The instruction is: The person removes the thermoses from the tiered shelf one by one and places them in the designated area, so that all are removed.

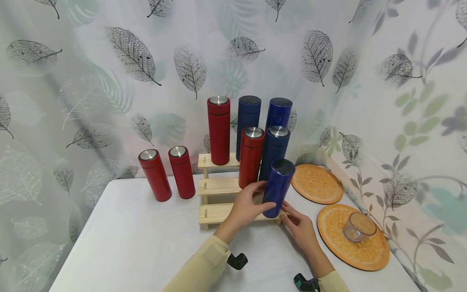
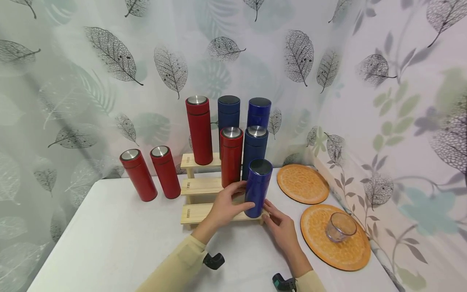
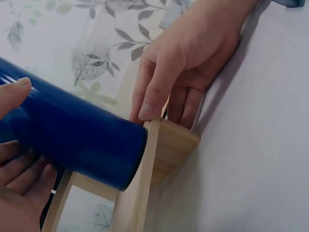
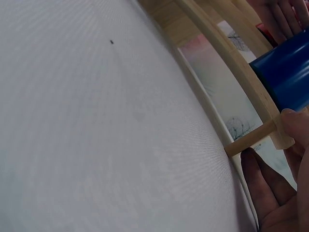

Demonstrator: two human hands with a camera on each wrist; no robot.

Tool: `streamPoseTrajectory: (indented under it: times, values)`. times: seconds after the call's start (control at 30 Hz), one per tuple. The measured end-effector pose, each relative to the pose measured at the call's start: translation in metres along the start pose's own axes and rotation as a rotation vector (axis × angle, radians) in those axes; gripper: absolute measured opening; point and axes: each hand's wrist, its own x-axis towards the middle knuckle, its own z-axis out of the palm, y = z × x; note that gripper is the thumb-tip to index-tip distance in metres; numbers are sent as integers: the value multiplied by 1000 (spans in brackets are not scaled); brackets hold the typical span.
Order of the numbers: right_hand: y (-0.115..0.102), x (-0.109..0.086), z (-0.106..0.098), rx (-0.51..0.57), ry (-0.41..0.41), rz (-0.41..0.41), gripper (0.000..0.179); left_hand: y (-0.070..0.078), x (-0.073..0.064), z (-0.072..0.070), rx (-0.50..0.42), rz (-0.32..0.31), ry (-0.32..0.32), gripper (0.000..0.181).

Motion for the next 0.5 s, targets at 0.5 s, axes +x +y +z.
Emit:
streamPoseTrajectory:
  times: [0.5]
  values:
    - [1, 0, -1, -6, 6, 15, 41, 4, 0, 19, 45, -2, 116, 69]
